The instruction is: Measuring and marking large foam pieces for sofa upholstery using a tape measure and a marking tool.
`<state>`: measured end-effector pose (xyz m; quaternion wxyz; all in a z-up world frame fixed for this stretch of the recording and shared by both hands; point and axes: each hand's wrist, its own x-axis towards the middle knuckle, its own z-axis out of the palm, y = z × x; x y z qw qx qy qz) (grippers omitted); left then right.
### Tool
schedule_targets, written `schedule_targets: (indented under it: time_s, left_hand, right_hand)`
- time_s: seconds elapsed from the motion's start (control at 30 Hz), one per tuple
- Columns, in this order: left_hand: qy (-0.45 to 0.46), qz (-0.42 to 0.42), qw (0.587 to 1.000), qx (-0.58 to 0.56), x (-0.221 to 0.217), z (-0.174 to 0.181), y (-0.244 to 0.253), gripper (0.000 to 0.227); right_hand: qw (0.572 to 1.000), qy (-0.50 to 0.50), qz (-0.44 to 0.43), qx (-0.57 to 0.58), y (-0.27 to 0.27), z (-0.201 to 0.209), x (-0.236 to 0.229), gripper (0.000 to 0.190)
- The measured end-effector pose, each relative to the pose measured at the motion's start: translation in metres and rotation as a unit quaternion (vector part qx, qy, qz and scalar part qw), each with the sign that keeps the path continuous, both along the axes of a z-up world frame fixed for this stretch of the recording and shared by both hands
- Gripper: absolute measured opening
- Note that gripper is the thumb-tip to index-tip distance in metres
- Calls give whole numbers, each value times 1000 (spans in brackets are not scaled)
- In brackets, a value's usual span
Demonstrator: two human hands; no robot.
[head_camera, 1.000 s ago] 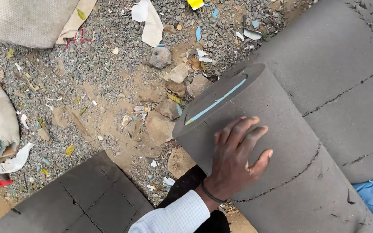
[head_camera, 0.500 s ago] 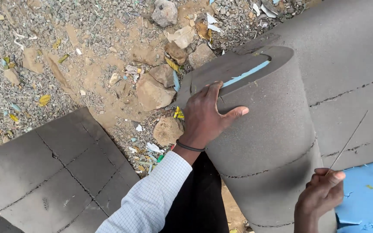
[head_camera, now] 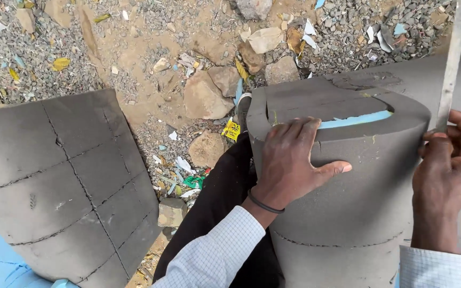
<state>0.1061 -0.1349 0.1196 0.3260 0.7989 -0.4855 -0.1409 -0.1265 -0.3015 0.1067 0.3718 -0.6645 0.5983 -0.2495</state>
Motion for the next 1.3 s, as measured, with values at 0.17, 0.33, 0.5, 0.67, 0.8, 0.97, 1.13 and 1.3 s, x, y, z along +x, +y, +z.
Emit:
schedule_targets:
  time_s: [0.17, 0.33, 0.5, 0.67, 0.8, 0.97, 1.13, 1.3]
  left_hand:
    - [28, 18, 999, -2, 14, 11, 5, 91]
    - [94, 24, 995, 23, 45, -13, 11, 78]
    - [182, 39, 979, 77, 69, -46, 30, 63]
    - [184, 37, 978, 95, 73, -64, 32, 62]
    - [203, 31, 972, 112, 73, -65, 31, 67]
    - [199, 34, 973, 107, 74, -76, 29, 64]
    - [331, 58, 933, 128, 83, -91, 34, 73]
    - [419, 167, 873, 186, 85, -110, 44, 104]
  right_hand:
    - [974, 53, 216, -32, -91, -43, -18, 52]
    - [885, 102, 455, 11, -165, -30, 72, 41]
    - [766, 364, 523, 81, -181, -44, 169, 44]
    - [732, 392, 543, 124, -164, -37, 219, 44]
    - [717, 397, 561, 120, -155, -48, 218, 43]
    - [689, 418, 580, 120, -153, -50, 207, 45]
    - [660, 467, 575, 128, -161, -58, 202, 47]
    - [615, 499, 601, 103, -169, -70, 209, 50]
